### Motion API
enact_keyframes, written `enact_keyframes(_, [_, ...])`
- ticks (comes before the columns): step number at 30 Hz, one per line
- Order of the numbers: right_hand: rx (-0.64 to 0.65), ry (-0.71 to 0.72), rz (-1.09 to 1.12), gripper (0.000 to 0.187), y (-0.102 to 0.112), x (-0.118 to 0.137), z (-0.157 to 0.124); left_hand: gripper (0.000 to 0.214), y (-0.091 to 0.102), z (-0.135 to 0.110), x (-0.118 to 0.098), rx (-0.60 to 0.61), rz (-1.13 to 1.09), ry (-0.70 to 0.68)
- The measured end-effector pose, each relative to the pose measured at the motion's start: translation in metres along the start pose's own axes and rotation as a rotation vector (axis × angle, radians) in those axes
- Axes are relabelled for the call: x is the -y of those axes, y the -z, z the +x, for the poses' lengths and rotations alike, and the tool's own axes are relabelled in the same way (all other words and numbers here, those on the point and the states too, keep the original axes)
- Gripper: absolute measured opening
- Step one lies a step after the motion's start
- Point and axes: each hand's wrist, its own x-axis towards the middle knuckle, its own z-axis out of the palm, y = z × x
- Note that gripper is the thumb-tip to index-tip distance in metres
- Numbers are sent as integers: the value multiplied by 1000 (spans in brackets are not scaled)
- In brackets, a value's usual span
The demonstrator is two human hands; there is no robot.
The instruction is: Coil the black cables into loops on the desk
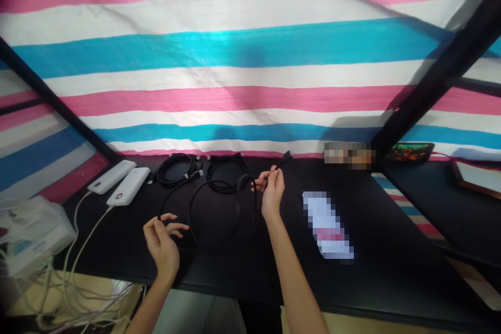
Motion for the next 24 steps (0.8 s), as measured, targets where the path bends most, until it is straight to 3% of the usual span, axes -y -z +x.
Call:
enact_keyframes(5, [30, -72, 162, 43, -1, 2, 0, 23, 0, 1, 0, 17, 5, -17])
enact_keyframes(13, [109, -318, 316, 38, -1, -10, -6, 20, 2, -3, 0, -160, -58, -59])
enact_keyframes(19, [109, -397, 365, 37, -7, -12, -12, 20, -1, -10, 0, -65, -78, -39])
enact_keyframes(24, [193, -459, 348, 33, -11, -13, -15, 17, -1, -14, 1, 19, -67, -127])
